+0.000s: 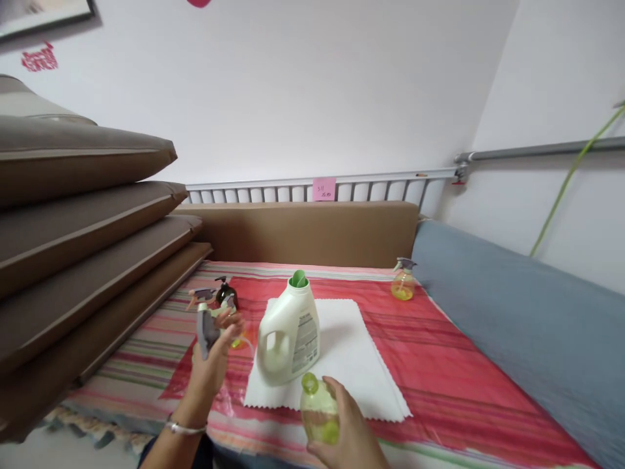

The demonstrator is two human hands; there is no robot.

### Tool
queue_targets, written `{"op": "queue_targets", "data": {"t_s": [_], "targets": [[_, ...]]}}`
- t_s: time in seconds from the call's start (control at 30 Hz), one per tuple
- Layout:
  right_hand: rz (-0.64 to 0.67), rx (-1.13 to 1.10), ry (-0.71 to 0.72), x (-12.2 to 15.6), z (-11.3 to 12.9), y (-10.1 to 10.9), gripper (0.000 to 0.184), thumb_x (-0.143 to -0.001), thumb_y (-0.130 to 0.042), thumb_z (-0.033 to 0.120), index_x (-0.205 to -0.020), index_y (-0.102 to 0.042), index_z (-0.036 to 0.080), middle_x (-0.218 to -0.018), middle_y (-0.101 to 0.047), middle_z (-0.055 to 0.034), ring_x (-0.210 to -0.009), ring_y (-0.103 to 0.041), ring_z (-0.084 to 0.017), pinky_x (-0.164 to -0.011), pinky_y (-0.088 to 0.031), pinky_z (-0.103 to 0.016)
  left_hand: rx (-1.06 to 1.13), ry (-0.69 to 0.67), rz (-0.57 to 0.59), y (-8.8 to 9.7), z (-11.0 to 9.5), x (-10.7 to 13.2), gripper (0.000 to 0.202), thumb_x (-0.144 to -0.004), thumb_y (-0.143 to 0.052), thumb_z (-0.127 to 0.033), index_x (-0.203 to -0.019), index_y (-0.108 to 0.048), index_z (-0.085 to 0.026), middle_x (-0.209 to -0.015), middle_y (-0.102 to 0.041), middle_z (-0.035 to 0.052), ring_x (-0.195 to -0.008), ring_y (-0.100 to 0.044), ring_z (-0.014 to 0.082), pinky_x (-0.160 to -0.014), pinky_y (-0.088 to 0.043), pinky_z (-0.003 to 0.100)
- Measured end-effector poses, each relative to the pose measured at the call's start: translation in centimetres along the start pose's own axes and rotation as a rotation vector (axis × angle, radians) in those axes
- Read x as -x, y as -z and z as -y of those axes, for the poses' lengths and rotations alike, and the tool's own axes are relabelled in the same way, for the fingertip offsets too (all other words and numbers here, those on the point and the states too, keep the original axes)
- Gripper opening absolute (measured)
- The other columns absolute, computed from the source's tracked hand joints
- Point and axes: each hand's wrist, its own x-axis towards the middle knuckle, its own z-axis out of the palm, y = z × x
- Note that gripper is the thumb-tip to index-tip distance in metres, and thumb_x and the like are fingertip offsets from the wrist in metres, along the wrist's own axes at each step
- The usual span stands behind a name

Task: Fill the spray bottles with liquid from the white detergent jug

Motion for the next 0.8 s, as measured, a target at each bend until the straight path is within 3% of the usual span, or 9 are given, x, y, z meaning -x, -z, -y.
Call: {"op": "queue_targets", "data": {"t_s": [0.13,0.27,0.63,0.8], "targets": [[0.170,0.000,0.034,0.5,2.3,-1.4,0.080,-0.051,-0.060,0.015,-0.128,-0.037,0.016,-0.133,-0.047,-0.0132,-0.124,-0.043,-0.027,-0.104,-0.033,-0.038,0.326,0.144,0.113,-0.3,-5.0,1.0,0.037,-0.075,-0.068,-0.028,-0.110,-0.059,-0.021,-0.099,-0.072,0.0074,-0.087,-0.068,0.0204,-0.081,-0.053,0.033],[0.195,-0.026,0.021,0.6,4.2,-1.5,0.081,-0.051,-0.060,0.014,-0.128,-0.036,0.015,-0.132,-0.047,-0.0150,-0.122,-0.044,-0.028,-0.103,-0.032,-0.041,0.431,0.203,0.137,-1.2,-7.4,2.3,0.034,-0.075,-0.068,-0.026,-0.108,-0.061,-0.022,-0.098,-0.073,0.0052,-0.087,-0.068,0.0175,-0.080,-0.055,0.029],[0.167,-0.059,0.021,1.1,6.6,0.7,0.081,-0.052,-0.063,0.016,-0.129,-0.037,0.017,-0.130,-0.047,-0.0131,-0.121,-0.044,-0.026,-0.102,-0.032,-0.038,0.392,0.266,0.232,-3.4,-6.0,4.2,0.033,-0.076,-0.067,-0.023,-0.108,-0.062,-0.021,-0.098,-0.072,0.0067,-0.087,-0.068,0.0194,-0.083,-0.052,0.034],[0.154,-0.010,0.122,1.7,8.8,1.1,0.083,-0.052,-0.064,0.017,-0.132,-0.037,0.018,-0.131,-0.047,-0.0113,-0.122,-0.042,-0.025,-0.103,-0.033,-0.037,0.299,0.379,0.391,-4.4,-4.4,6.2,0.035,-0.074,-0.068,-0.026,-0.108,-0.064,-0.017,-0.108,-0.069,0.0109,-0.107,-0.059,0.0259,-0.099,-0.036,0.040]]}}
